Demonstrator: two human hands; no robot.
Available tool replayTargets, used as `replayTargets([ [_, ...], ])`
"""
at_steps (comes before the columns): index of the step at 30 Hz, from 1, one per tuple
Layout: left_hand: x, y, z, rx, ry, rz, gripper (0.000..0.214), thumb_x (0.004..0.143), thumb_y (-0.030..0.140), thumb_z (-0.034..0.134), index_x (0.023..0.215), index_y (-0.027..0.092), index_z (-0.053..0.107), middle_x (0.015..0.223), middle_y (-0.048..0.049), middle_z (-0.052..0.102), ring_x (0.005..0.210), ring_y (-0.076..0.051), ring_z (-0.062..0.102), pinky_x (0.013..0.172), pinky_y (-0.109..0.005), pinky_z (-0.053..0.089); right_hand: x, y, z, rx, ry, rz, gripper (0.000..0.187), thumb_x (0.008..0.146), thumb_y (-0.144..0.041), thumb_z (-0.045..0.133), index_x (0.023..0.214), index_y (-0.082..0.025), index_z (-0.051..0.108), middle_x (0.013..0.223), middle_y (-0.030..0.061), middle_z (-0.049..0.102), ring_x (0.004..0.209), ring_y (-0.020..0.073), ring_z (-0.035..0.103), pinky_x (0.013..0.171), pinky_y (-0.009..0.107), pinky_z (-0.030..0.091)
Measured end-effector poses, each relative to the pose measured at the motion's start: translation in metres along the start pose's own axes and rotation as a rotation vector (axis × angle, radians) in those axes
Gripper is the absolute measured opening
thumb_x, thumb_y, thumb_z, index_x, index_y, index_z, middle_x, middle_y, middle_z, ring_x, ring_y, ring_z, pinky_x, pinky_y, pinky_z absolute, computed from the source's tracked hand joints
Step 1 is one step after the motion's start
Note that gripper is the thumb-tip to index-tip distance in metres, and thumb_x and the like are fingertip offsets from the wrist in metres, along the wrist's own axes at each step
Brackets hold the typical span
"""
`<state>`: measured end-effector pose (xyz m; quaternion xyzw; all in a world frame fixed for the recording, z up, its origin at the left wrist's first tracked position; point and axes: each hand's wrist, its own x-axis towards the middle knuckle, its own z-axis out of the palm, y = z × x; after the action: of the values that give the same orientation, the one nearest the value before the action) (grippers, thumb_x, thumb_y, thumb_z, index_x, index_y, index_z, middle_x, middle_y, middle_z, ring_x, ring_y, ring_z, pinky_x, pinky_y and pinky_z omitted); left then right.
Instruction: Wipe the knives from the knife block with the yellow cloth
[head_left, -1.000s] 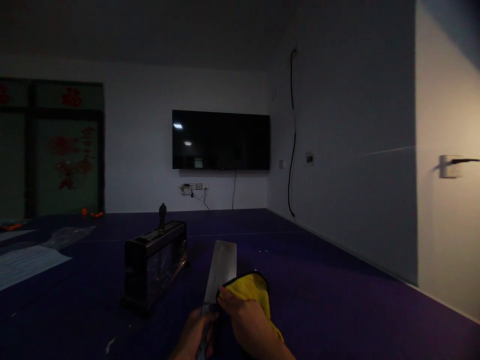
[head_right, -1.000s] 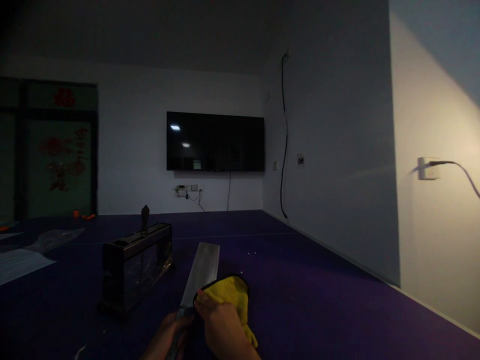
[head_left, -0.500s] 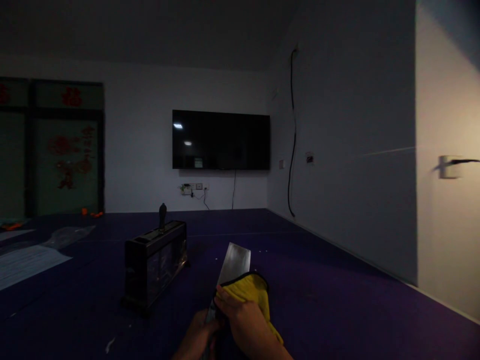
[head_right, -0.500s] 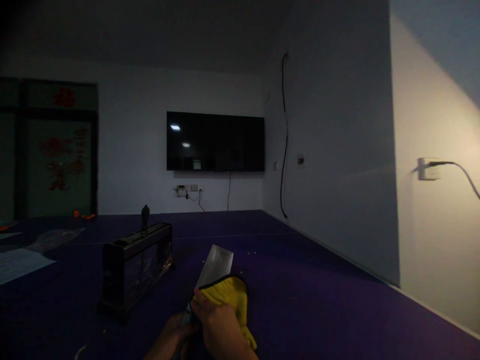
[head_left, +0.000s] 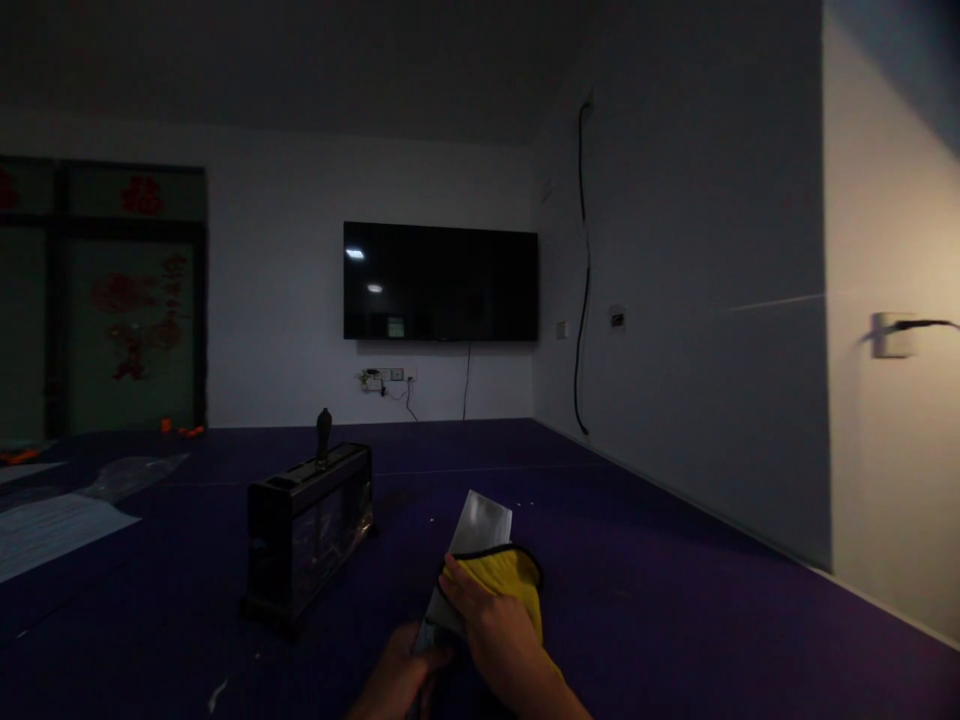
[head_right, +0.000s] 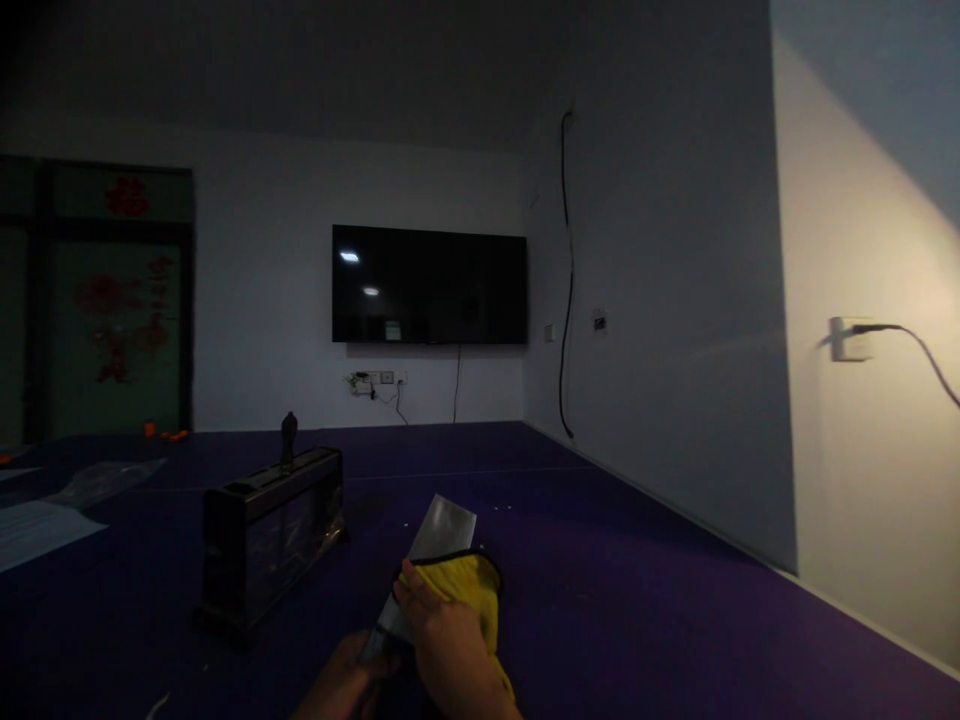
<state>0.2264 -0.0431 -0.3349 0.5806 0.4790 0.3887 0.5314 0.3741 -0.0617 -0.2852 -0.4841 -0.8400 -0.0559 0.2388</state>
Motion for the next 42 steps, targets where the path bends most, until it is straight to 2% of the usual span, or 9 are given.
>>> replayTargets([
  [7,-0.001,-0.001,-0.001,0.007,-0.019,-0.018,0.018,0.064,0.035,0.058,0.062,0.017,0.053,0.038,0.0077,0.039,0.033,-0.007,0.033,0.038,-0.019,0.023,0.003,0.006,0.000,-0.088,-0.021,0.065,0.067,0.071,-0.002,0.036,0.132,-0.031,0.036,0.142,-0.0016,0.027,0.087,0.0156,0.064,0.077,0.024,0.050],
  [13,-0.004,0.004,0.001,-0.013,-0.018,-0.020,0.025,0.061,0.038,0.065,0.065,0.018,0.051,0.039,0.0093,0.037,0.032,-0.006,0.034,0.038,-0.019,0.022,0.004,0.009,-0.007,-0.101,-0.040,0.121,0.066,0.072,-0.005,0.035,0.133,-0.029,0.035,0.144,-0.0007,0.023,0.094,0.0187,0.062,0.079,0.028,0.049],
  [17,-0.003,0.002,0.001,0.017,-0.022,-0.005,0.027,0.061,0.040,0.065,0.069,0.018,0.052,0.038,0.0097,0.038,0.032,-0.006,0.034,0.037,-0.018,0.021,0.005,0.014,-0.010,-0.075,-0.003,0.151,0.064,0.074,-0.002,0.032,0.132,-0.029,0.036,0.143,-0.0011,0.027,0.103,0.0162,0.057,0.086,0.027,0.045],
  [20,-0.003,-0.001,0.001,0.034,-0.039,0.037,0.027,0.062,0.040,0.064,0.072,0.017,0.052,0.039,0.0097,0.039,0.032,-0.005,0.034,0.037,-0.018,0.021,0.005,0.019,-0.010,-0.075,0.033,0.173,0.064,0.075,-0.002,0.031,0.132,-0.028,0.037,0.143,0.0000,0.028,0.101,0.0157,0.059,0.082,0.027,0.048],
  [24,-0.003,-0.002,0.002,0.061,-0.015,0.014,0.024,0.064,0.033,0.062,0.078,0.016,0.052,0.041,0.0093,0.042,0.032,-0.005,0.033,0.037,-0.018,0.022,0.006,0.027,-0.011,-0.090,0.064,0.207,0.064,0.075,-0.001,0.030,0.133,-0.026,0.035,0.143,0.0027,0.029,0.098,0.0150,0.060,0.079,0.026,0.049],
  [30,-0.008,0.004,0.005,0.116,0.001,0.000,0.021,0.069,0.019,0.052,0.089,0.014,0.049,0.046,0.0087,0.045,0.033,-0.005,0.033,0.037,-0.019,0.023,0.006,0.037,-0.016,-0.149,0.111,0.271,0.061,0.078,-0.002,0.028,0.134,-0.027,0.034,0.143,0.0009,0.029,0.102,0.0145,0.058,0.072,0.023,0.051],
  [37,0.000,0.001,0.005,0.144,0.001,-0.092,0.018,0.066,0.019,0.059,0.081,0.016,0.049,0.046,0.0092,0.044,0.035,-0.006,0.036,0.041,-0.020,0.025,0.006,0.046,-0.023,-0.140,0.162,0.312,0.059,0.080,-0.003,0.027,0.133,-0.026,0.036,0.143,0.0011,0.029,0.102,0.0144,0.059,0.075,0.024,0.052],
  [42,-0.002,0.001,0.005,0.163,0.001,-0.040,0.015,0.065,0.017,0.057,0.078,0.015,0.051,0.050,0.0088,0.045,0.041,-0.006,0.038,0.043,-0.019,0.026,0.006,0.057,-0.020,-0.116,0.209,0.325,0.059,0.080,-0.003,0.026,0.134,-0.026,0.034,0.143,-0.0012,0.026,0.105,0.0142,0.057,0.076,0.024,0.052],
])
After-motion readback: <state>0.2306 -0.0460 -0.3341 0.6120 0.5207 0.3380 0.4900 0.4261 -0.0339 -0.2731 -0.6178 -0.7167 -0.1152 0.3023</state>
